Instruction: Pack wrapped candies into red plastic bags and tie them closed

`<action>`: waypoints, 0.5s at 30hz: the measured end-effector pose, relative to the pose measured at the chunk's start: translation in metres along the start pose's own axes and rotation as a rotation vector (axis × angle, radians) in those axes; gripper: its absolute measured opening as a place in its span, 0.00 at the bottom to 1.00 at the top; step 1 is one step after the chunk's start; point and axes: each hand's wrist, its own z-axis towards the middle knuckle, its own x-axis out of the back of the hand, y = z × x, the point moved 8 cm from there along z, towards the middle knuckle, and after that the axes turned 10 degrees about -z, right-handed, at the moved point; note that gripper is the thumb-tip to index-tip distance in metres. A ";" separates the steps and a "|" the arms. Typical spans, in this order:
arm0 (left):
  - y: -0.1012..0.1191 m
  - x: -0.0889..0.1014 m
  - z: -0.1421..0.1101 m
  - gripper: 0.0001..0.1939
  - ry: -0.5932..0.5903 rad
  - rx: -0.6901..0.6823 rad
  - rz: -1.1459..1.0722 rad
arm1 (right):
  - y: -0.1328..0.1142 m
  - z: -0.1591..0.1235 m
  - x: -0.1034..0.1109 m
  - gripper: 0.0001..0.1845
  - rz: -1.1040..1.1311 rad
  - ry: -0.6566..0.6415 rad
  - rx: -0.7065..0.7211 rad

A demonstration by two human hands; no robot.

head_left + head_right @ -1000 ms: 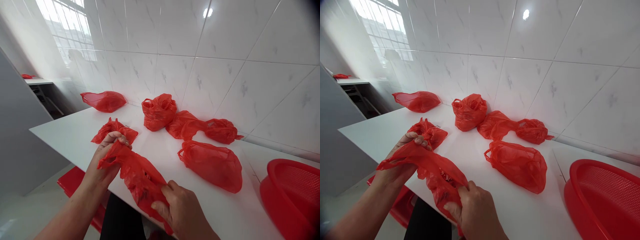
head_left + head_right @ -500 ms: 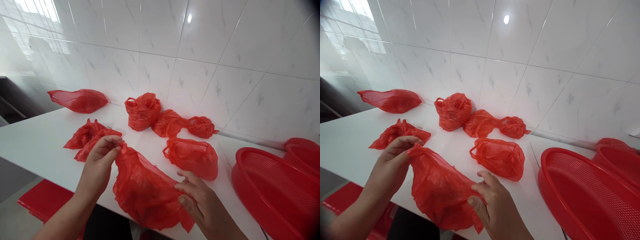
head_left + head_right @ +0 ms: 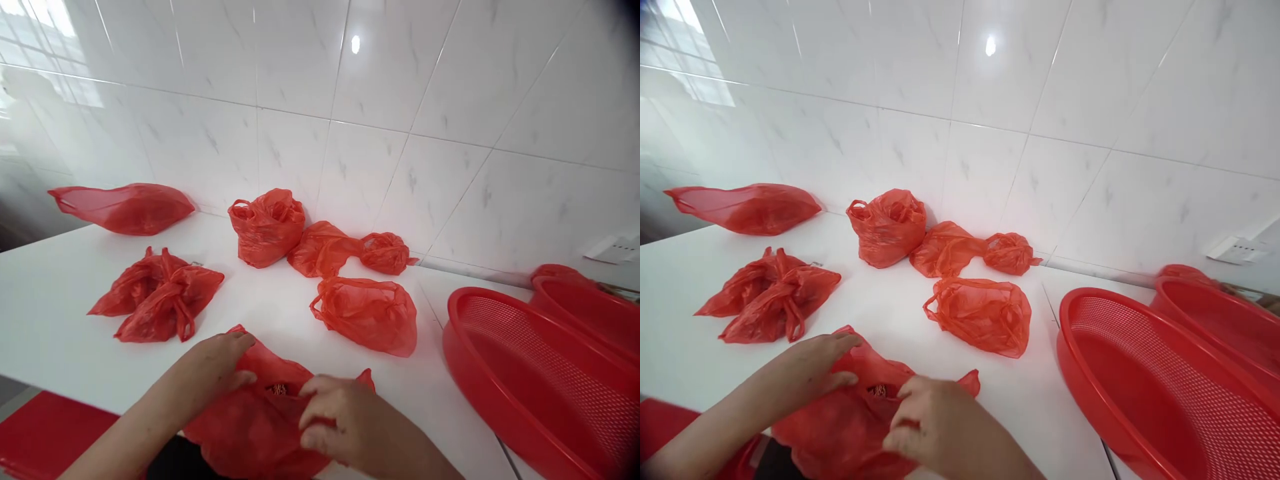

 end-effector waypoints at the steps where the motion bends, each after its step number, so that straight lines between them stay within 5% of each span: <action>1: -0.007 -0.009 -0.003 0.22 -0.078 0.035 0.042 | 0.013 0.002 0.001 0.06 0.052 -0.050 -0.036; 6: -0.001 -0.055 -0.022 0.56 -0.391 0.131 0.048 | 0.120 0.008 0.006 0.22 -0.056 -0.024 -0.503; 10: 0.022 -0.089 -0.011 0.57 -0.470 0.058 0.054 | 0.184 0.003 -0.021 0.50 -0.267 -0.112 -0.680; 12: 0.035 -0.100 0.005 0.55 -0.448 0.004 0.042 | 0.206 -0.002 -0.036 0.46 -0.300 -0.180 -0.737; 15: 0.057 -0.111 0.036 0.49 -0.393 -0.110 0.007 | 0.227 -0.006 -0.039 0.24 -0.299 -0.130 -0.739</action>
